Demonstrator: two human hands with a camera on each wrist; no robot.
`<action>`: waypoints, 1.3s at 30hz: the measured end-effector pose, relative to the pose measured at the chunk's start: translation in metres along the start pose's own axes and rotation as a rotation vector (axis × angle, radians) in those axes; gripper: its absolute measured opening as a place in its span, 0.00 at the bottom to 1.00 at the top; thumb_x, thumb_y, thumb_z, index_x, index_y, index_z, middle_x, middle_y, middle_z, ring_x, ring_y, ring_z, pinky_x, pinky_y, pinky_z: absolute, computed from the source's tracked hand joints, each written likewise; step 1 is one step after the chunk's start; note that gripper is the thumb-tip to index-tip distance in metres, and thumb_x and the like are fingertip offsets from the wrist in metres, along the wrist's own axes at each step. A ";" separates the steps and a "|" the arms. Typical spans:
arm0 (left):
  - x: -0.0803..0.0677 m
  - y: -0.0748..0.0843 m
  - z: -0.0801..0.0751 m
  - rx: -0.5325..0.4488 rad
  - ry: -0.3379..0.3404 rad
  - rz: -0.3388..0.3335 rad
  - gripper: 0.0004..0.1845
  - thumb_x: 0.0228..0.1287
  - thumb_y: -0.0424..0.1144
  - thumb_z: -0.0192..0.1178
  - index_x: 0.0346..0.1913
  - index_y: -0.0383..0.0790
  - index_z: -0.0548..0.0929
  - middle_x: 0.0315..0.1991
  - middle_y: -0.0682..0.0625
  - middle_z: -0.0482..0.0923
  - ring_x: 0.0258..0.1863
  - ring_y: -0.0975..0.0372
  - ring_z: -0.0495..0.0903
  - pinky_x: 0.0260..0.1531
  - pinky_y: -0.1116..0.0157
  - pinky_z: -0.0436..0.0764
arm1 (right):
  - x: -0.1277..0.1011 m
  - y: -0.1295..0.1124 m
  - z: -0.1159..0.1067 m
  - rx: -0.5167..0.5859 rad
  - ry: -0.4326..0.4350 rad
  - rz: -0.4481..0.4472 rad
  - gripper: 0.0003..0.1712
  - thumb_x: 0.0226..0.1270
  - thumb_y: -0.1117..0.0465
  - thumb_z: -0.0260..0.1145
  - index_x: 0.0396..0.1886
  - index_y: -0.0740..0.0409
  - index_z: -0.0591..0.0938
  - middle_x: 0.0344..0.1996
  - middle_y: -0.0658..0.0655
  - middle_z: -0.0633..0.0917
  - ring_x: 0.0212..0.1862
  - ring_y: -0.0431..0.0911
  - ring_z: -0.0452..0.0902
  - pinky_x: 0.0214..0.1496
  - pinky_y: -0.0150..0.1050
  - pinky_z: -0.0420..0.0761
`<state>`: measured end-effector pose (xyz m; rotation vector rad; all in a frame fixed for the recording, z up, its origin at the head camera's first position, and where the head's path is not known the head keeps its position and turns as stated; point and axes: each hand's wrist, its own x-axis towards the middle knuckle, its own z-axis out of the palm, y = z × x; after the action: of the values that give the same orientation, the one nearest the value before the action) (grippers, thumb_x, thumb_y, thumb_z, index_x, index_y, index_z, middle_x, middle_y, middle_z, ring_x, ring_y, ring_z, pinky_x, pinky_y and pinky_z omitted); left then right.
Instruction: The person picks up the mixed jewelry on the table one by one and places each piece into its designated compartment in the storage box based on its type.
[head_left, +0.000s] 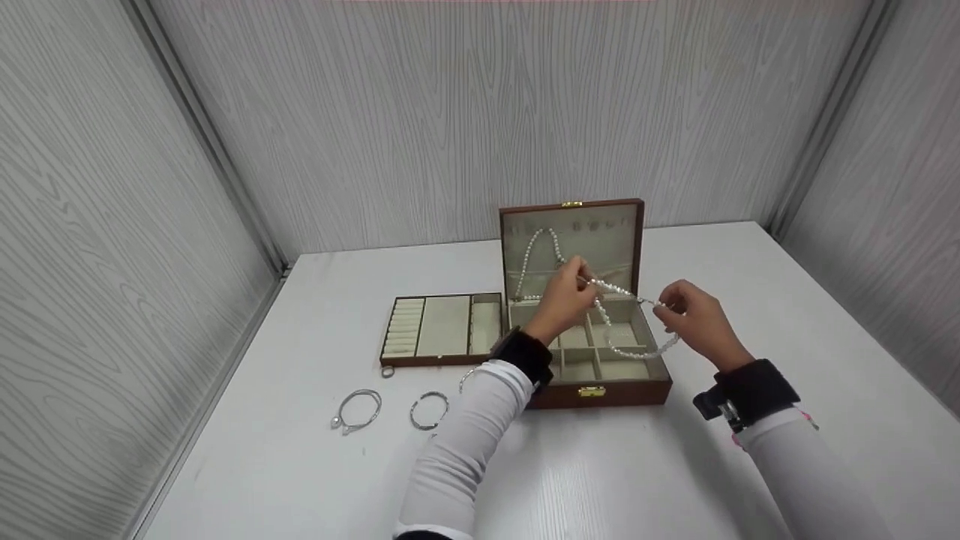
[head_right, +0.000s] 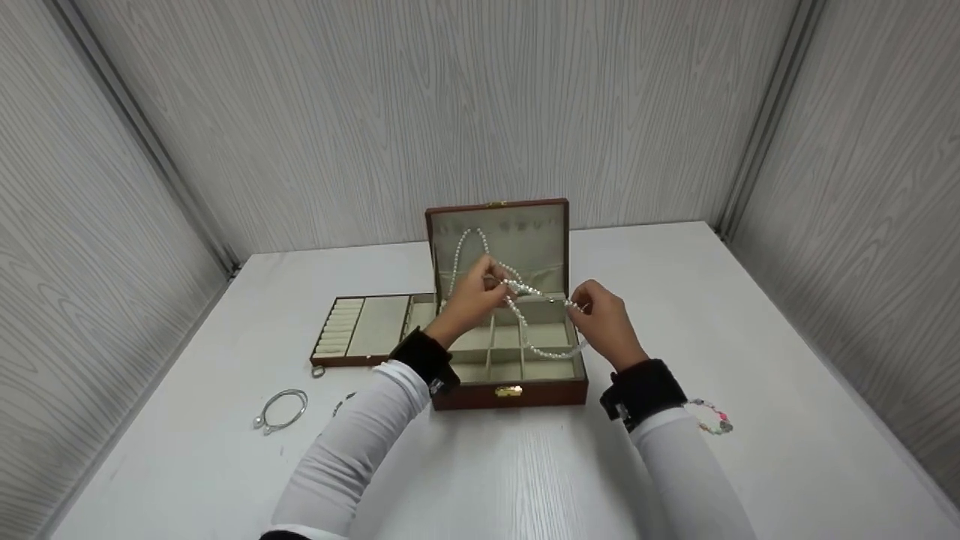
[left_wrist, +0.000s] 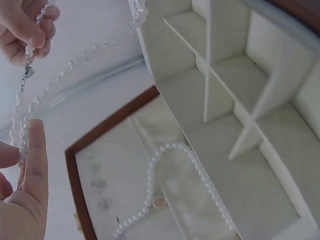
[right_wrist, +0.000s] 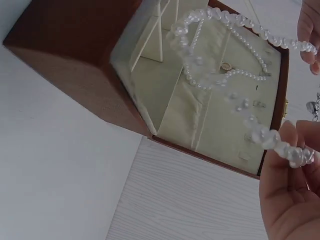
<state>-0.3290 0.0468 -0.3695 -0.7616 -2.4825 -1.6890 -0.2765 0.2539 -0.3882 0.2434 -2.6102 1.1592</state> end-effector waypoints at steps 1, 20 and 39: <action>0.001 -0.002 -0.002 0.000 0.015 -0.006 0.04 0.60 0.26 0.50 0.36 0.34 0.68 0.38 0.40 0.77 0.36 0.54 0.83 0.30 0.74 0.80 | 0.004 -0.001 0.001 0.008 0.004 0.004 0.08 0.63 0.66 0.59 0.37 0.65 0.70 0.30 0.61 0.79 0.26 0.29 0.72 0.30 0.27 0.75; 0.010 -0.022 -0.029 0.506 0.057 0.105 0.15 0.62 0.26 0.47 0.47 0.32 0.81 0.45 0.41 0.80 0.48 0.55 0.79 0.50 0.65 0.76 | 0.052 -0.036 0.021 -0.303 -0.005 -0.251 0.20 0.55 0.78 0.51 0.48 0.74 0.78 0.44 0.71 0.78 0.45 0.62 0.77 0.48 0.51 0.77; 0.024 -0.017 -0.033 0.892 0.056 0.006 0.30 0.62 0.40 0.53 0.67 0.41 0.62 0.67 0.47 0.62 0.63 0.56 0.65 0.57 0.59 0.72 | 0.079 -0.052 0.036 -0.246 -0.148 -0.045 0.41 0.56 0.71 0.51 0.70 0.70 0.48 0.69 0.72 0.50 0.69 0.65 0.50 0.69 0.56 0.58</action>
<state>-0.3644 0.0220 -0.3636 -0.5746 -2.7489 -0.4393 -0.3445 0.1888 -0.3496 0.3464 -2.8269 0.8224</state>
